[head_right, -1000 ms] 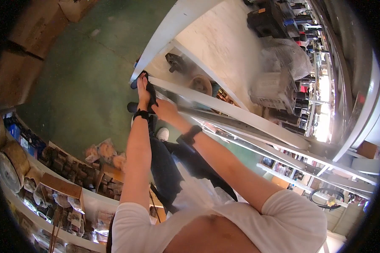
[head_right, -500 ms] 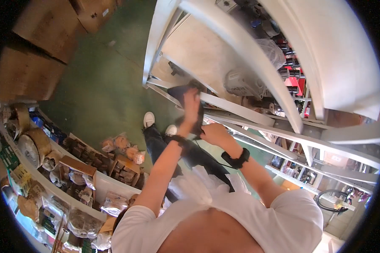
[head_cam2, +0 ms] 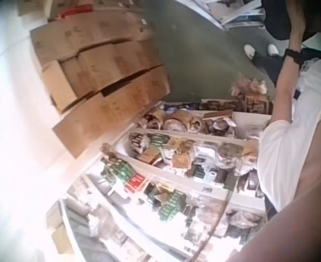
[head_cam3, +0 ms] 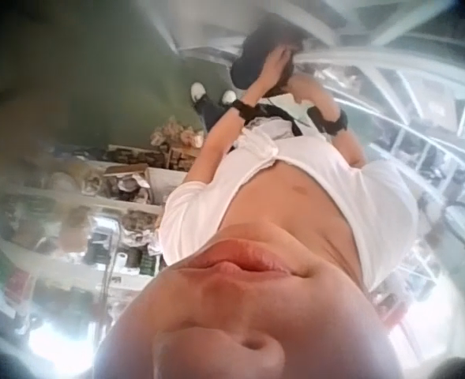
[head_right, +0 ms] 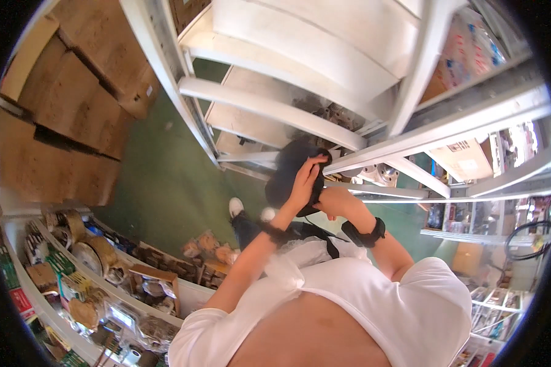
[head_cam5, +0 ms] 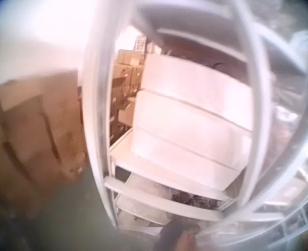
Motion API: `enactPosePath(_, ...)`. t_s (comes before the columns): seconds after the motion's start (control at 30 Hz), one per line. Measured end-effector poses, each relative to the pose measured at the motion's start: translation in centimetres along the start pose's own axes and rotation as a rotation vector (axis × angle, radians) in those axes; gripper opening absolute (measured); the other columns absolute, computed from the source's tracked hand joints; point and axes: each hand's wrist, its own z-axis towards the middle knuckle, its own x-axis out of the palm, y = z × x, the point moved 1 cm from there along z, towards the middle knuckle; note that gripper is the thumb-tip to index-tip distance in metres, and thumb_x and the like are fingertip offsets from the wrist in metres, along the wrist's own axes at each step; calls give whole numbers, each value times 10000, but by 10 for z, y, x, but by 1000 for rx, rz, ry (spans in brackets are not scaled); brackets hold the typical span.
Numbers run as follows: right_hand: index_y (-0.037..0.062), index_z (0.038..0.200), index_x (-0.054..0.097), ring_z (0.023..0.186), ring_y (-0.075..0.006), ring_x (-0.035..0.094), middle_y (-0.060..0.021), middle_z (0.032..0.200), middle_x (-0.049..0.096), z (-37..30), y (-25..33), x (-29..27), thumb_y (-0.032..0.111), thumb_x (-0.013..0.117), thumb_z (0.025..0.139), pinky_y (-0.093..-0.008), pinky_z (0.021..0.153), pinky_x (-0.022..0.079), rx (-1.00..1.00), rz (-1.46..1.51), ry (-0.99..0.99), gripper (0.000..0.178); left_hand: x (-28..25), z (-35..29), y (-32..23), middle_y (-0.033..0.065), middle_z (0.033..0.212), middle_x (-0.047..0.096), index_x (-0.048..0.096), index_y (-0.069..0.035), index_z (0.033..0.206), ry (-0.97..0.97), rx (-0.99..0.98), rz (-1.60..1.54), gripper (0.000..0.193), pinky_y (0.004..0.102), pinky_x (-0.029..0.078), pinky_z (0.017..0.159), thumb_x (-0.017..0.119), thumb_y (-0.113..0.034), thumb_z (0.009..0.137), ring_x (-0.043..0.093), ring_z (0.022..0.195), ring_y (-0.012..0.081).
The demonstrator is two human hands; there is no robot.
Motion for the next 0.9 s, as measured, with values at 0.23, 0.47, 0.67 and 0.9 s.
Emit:
enactPosePath(0.23,40,812,456,437,-223,551,-77,522,551,-10,-4,3,161,466,837,-351,458,423,-99,333,-615,124,-62,-11,-32,30,870,537,545,-56,985,-51,-346,50,187,213,374,734,386,-95,894,460,779,100)
enactPosePath(0.47,51,969,468,629,-346,560,-150,640,578,-5,29,-2,70,508,805,-409,545,429,-247,536,-1113,170,-135,-20,-38,36,1018,553,523,-33,1084,-55,-430,-87,240,248,377,825,421,-141,896,495,942,130)
enactPosePath(0.67,0,1014,513,788,-363,562,-198,868,582,-15,57,-7,-92,423,674,-373,683,452,-423,702,-1665,363,-104,1,-110,167,1318,314,197,-8,1336,154,-154,-178,665,347,230,1008,563,-199,813,318,1216,252)
enactPosePath(0.9,-5,1010,518,787,-341,568,-190,907,576,-19,96,-17,-81,417,692,-351,693,454,-712,777,-1741,342,-104,21,-104,156,1286,352,165,-18,1327,43,108,300,789,329,305,969,652,-39,706,375,1166,236)
